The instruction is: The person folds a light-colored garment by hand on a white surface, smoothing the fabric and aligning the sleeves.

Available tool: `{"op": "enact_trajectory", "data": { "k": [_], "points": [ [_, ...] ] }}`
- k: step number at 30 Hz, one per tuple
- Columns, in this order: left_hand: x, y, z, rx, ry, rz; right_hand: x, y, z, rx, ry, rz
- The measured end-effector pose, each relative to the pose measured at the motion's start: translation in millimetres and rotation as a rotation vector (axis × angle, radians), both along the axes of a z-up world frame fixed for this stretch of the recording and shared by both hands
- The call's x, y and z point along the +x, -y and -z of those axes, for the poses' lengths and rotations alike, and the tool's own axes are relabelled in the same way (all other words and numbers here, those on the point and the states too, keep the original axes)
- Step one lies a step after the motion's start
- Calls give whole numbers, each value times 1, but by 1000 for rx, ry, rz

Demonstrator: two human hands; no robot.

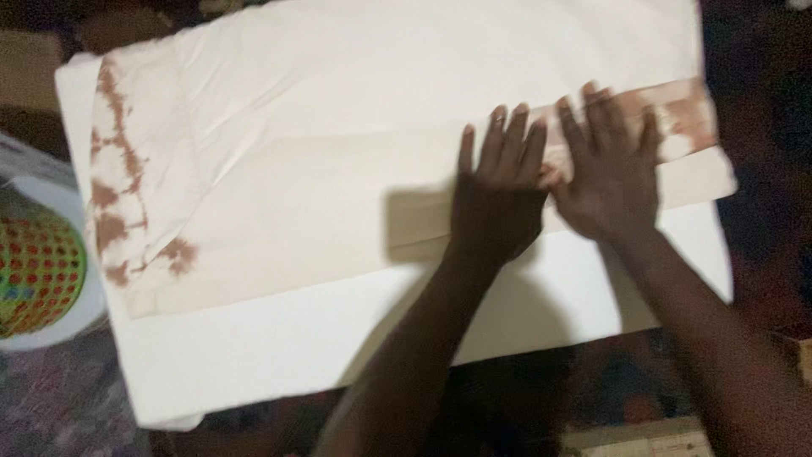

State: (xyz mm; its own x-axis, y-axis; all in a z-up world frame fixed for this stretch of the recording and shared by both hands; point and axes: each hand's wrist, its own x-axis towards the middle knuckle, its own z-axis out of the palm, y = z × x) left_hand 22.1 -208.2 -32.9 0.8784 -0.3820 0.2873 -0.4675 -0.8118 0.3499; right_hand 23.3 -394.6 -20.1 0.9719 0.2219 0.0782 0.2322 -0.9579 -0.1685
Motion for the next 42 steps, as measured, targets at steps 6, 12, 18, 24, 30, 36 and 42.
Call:
{"op": "enact_trajectory", "data": {
  "k": [6,12,18,24,30,36,42],
  "points": [
    [-9,-97,3,-78,-133,-40,-7,-2,1,-4,-33,-13],
    [-31,-267,-16,294,-199,-238,-7,-1,1,-5,-82,-11],
    [-64,-348,-24,303,-243,-383,-5,-10,-8,42,-64,-21],
    [-103,-402,-19,347,-216,-579,-5,-10,-5,19,-16,-22],
    [-116,-401,-27,398,-159,-743,-10,-10,-1,21,6,-43],
    [-83,-273,-8,-68,-171,-308,-7,-6,9,-9,-15,-5],
    [-90,-201,-29,194,-306,124,-8,-7,13,-39,-13,-9]
  ]
}}
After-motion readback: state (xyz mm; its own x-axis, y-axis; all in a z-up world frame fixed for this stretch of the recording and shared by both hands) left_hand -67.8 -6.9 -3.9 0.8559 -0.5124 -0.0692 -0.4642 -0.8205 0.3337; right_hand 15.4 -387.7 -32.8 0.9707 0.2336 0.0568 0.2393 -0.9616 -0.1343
